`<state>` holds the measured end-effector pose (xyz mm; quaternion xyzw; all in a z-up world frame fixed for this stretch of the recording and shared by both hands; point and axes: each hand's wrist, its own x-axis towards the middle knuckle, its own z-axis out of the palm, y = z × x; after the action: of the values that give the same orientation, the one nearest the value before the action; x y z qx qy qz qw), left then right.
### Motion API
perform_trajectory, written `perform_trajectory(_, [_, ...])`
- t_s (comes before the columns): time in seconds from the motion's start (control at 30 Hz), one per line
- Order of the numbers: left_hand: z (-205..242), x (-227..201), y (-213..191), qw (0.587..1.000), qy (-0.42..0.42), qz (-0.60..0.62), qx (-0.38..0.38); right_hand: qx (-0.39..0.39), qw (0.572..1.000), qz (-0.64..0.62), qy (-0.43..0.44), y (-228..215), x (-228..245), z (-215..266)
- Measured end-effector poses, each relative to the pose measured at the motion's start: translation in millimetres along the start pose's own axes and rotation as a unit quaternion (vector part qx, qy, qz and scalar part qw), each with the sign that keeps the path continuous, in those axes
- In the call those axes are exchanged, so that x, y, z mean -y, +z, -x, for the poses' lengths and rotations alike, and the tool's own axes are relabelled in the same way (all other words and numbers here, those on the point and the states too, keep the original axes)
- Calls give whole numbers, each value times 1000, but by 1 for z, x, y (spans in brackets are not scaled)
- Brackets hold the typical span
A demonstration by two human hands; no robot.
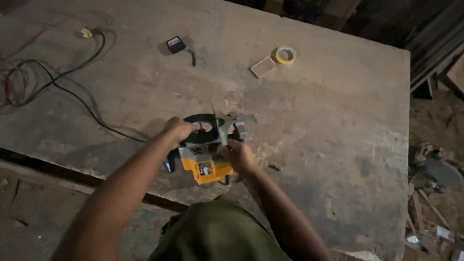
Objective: The person assembles a handheld power tool on a workbench. They attach a metal guide plate to the tool body, secure it with a hammer, and then adjust the plate's position using a small metal rod.
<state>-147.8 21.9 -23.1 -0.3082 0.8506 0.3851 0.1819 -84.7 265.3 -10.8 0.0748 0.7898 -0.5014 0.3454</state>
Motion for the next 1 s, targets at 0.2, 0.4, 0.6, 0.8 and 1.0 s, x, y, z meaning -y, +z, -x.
perform_trajectory(0.2, [-14,-19,9,998,-13,36,47,82,980,67,-170,-28,-22,-52])
perform_trajectory(0.4, [-15,-29,19,990,-60,113,65,0,983,68,-169,-25,-37,-63])
perform_trajectory(0.6, [-4,-14,17,992,-53,109,31,-169,934,258,-178,2,-23,-37])
perform_trajectory(0.8, [3,-6,23,968,-73,239,13,-7,968,247,34,4,0,-22])
perform_trajectory(1.0, [0,3,30,978,-23,203,-36,-209,893,340,-207,11,-15,-18])
